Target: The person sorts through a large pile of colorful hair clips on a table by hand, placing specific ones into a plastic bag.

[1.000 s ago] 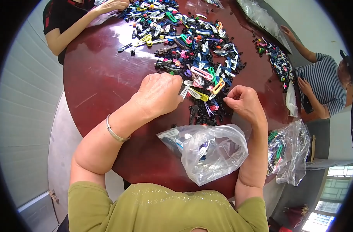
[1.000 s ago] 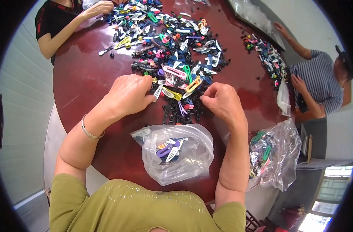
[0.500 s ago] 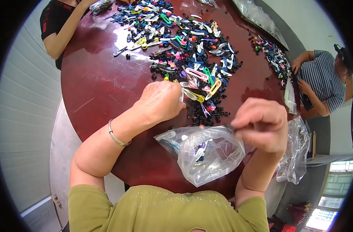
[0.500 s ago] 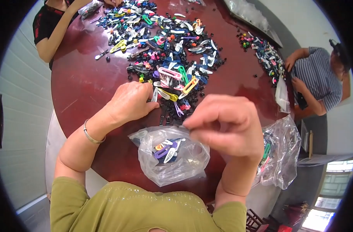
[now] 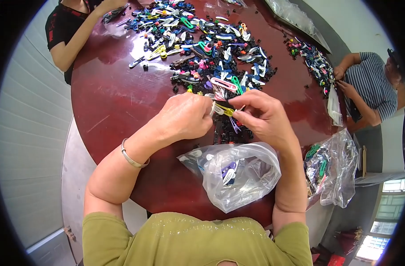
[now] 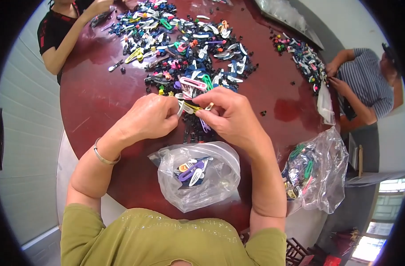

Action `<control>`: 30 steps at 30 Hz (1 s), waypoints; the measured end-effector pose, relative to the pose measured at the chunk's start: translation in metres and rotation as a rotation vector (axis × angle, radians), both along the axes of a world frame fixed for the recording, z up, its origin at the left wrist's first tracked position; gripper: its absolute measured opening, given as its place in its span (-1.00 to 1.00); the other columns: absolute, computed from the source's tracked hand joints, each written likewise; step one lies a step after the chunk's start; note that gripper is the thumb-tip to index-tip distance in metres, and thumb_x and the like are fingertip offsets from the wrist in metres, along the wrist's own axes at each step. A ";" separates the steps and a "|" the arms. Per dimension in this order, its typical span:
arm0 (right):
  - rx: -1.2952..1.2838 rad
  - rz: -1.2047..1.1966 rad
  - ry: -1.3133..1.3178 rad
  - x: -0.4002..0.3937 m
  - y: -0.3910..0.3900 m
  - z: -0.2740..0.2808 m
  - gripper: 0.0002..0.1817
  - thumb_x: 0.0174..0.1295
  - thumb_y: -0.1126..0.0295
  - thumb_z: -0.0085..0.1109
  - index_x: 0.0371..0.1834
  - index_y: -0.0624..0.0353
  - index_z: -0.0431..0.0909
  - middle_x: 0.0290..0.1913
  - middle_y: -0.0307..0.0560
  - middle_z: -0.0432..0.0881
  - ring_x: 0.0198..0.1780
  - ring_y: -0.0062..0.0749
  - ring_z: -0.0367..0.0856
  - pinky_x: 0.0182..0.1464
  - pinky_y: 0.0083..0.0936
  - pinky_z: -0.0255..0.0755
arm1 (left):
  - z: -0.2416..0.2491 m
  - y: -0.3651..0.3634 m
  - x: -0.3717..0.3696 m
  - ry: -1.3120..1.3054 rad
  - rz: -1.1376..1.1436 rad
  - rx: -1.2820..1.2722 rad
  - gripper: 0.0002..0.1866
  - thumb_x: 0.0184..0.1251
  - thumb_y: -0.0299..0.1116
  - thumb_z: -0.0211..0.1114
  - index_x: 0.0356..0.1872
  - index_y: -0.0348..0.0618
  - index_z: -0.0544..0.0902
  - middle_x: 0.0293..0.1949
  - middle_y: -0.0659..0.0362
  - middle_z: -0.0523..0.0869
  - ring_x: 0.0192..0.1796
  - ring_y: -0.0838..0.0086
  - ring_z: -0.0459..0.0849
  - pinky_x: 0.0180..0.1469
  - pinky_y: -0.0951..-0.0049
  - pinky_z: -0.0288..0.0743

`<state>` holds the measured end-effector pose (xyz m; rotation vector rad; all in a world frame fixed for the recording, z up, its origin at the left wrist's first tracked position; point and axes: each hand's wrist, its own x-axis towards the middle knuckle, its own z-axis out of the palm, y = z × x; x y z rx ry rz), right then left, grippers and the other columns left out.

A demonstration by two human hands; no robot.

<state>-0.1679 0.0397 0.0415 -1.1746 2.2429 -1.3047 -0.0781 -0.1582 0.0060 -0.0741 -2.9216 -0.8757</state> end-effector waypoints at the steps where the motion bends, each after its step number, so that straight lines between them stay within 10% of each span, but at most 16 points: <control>1: 0.000 0.006 0.104 0.000 -0.003 -0.004 -0.76 0.15 0.56 0.33 -0.09 0.21 0.70 -0.31 -0.13 0.59 -0.48 -0.55 0.49 -0.36 -0.57 0.41 | 0.003 0.000 0.001 0.010 -0.033 0.042 -0.88 0.07 -0.39 0.23 -0.49 -0.24 0.62 -0.54 -0.09 0.65 -0.41 -0.04 0.67 -0.33 0.07 0.51; 8: 0.068 0.027 0.256 -0.005 -0.001 -0.015 -0.79 0.12 0.51 0.37 -0.15 0.19 0.69 -0.33 -0.06 0.56 -0.44 -0.35 0.57 -0.33 -0.47 0.48 | 0.005 0.005 0.004 0.084 -0.124 0.161 -0.90 0.17 -0.39 0.30 -0.39 -0.21 0.65 -0.51 -0.03 0.67 -0.41 0.02 0.67 -0.34 0.15 0.52; 18: -0.194 -0.122 -0.271 -0.004 0.020 0.032 -0.92 0.12 0.54 0.39 -0.40 0.32 0.67 -0.40 -0.22 0.67 -0.37 -0.72 0.50 -0.37 -0.66 0.34 | -0.003 0.001 -0.004 0.447 0.108 0.015 -0.74 0.19 -0.44 0.37 -0.08 -0.17 0.64 -0.18 0.06 0.69 -0.32 0.13 0.71 -0.24 0.23 0.58; 24: -0.269 0.357 -0.193 0.019 0.035 0.067 -0.86 -0.10 0.58 0.45 -0.43 0.33 0.71 -0.41 -0.07 0.66 -0.44 -0.58 0.53 -0.40 -0.68 0.28 | -0.017 -0.005 -0.014 0.499 0.017 -0.099 -0.66 0.13 -0.39 0.44 -0.03 -0.12 0.64 -0.05 0.05 0.64 -0.04 0.09 0.66 -0.03 0.21 0.58; 30: -0.072 -0.083 -0.023 -0.001 0.015 0.029 -0.91 0.12 0.54 0.35 -0.32 0.31 0.71 -0.39 -0.21 0.65 -0.39 -0.68 0.52 -0.36 -0.64 0.38 | -0.022 -0.006 -0.017 0.497 -0.039 -0.131 -0.76 0.11 -0.41 0.42 -0.16 -0.15 0.68 -0.13 0.09 0.65 -0.10 0.17 0.67 -0.07 0.25 0.58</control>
